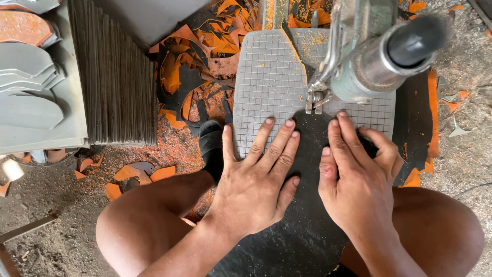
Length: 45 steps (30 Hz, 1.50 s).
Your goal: The person uses a vertical cutting machine to cut a black rubber sheet into a specific shape. They guide the material through the blade, rotating and adjusting the sheet to follow the desired contour. The person removes the cut piece and continues cutting another section of the rubber.
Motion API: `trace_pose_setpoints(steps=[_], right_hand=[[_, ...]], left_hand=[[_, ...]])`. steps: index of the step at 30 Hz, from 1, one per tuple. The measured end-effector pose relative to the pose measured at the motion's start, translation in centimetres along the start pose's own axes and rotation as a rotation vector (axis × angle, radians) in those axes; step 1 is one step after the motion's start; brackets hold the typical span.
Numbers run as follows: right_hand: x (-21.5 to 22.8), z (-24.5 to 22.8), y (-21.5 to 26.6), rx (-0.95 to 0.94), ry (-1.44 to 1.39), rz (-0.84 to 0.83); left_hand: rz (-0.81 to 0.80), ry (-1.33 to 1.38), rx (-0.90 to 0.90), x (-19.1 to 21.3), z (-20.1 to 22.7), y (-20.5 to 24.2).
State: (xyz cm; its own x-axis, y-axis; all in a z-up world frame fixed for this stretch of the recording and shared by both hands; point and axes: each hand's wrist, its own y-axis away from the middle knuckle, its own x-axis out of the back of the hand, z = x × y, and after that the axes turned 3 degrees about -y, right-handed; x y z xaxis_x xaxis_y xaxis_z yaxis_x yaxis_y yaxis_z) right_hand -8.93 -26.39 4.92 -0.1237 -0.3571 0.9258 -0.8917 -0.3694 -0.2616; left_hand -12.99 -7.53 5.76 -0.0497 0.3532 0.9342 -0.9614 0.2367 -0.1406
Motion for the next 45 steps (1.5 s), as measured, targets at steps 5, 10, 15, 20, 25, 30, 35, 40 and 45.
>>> trace_pose_setpoints(steps=[5, 10, 15, 20, 25, 30, 35, 40, 45], right_hand=[[-0.1, 0.0, -0.2, -0.003, 0.006, -0.009], [-0.2, -0.2, -0.2, -0.008, -0.001, -0.013], [0.0, -0.5, -0.5, -0.017, -0.003, -0.017], [0.3, -0.3, -1.0, 0.015, -0.067, 0.034], [1.5, 1.6, -1.1, 0.129, -0.255, -0.002], [0.3, 2.1, -0.5, 0.118, -0.24, 0.064], [0.2, 2.3, -0.6, 0.128, -0.225, 0.077], [0.6, 2.3, -1.4, 0.145, -0.24, 0.079], [1.3, 2.1, -2.6, 0.163, -0.215, 0.071]], left_hand=[[0.008, 0.007, 0.013, -0.1, -0.1, 0.0], [-0.006, -0.002, 0.009, -0.2, -0.4, 0.0], [0.005, -0.005, -0.004, -0.2, -0.8, -0.3], [-0.012, -0.02, -0.003, -0.2, -1.1, -0.6], [-0.006, -0.017, -0.006, 0.0, -1.2, -1.0], [-0.004, -0.022, -0.015, -0.2, -1.6, -1.2], [0.006, -0.004, -0.012, -0.1, -1.7, -1.4], [0.029, -0.014, 0.001, -0.2, -1.5, -1.9], [0.059, -0.03, 0.037, -0.7, -1.0, -2.3]])
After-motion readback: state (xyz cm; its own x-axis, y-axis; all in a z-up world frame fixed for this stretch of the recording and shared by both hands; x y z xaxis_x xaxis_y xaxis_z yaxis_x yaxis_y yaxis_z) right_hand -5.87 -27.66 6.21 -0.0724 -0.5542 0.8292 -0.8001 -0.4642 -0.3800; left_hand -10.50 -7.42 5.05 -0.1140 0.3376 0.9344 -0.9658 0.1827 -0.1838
